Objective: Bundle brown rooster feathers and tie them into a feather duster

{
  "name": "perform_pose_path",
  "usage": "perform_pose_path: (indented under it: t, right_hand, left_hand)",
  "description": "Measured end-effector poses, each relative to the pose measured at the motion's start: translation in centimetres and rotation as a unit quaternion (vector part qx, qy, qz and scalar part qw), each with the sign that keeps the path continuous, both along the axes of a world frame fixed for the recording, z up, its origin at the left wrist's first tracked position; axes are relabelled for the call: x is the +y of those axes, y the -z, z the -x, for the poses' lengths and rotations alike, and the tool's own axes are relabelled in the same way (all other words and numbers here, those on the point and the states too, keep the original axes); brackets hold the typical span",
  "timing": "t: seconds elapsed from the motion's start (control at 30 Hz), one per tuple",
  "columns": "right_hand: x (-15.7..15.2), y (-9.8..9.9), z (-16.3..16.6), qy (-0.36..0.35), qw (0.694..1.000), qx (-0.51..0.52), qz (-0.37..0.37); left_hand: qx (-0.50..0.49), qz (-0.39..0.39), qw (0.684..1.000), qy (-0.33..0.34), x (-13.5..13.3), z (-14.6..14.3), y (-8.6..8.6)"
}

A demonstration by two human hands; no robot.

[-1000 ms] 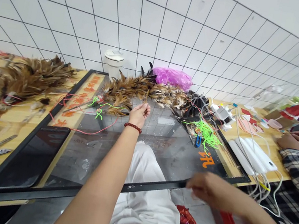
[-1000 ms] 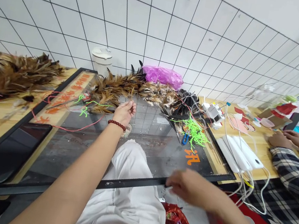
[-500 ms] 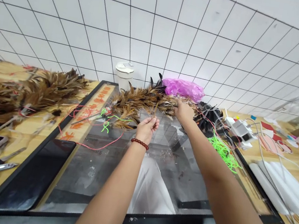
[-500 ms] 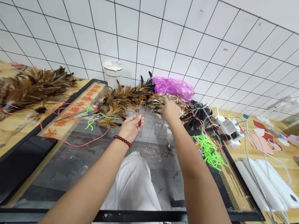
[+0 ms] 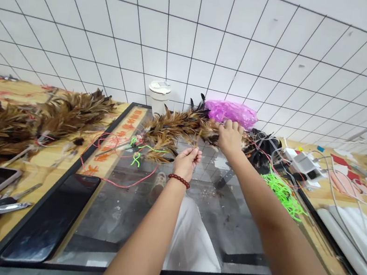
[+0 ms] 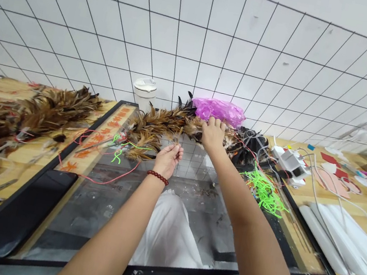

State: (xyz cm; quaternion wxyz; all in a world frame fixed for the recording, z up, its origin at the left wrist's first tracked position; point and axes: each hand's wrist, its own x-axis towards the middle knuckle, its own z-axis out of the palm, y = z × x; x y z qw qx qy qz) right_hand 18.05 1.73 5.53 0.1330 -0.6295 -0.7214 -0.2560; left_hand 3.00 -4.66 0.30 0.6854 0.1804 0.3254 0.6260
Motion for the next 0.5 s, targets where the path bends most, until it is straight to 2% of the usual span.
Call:
perform_pose_path:
  t: [0.17, 0.3, 0.4, 0.5]
  right_hand:
    - [-4.9, 1.4, -0.2, -0.013, 0.999, 0.016, 0.046]
    - [-7.8, 1.7, -1.6, 0.013, 0.992, 0.062, 0.109]
    - [-9.5, 1.3, -3.4, 0.014, 0.973, 0.179, 0.147]
    - [-10.5, 1.7, -4.5, -0.040, 0.927, 0.348, 0.135]
  left_hand:
    - [-0.001, 0.001, 1.000, 0.003, -0.1, 0.0, -0.3]
    - [-0.003, -0.014, 1.000, 0.006, -0.3, 0.2, -0.3]
    - [-0.008, -0.022, 1.000, 0.011, -0.5, 0.4, -0.4]
    - [0.003, -0.028, 0.999, 0.027, -0.8, 0.5, -0.6]
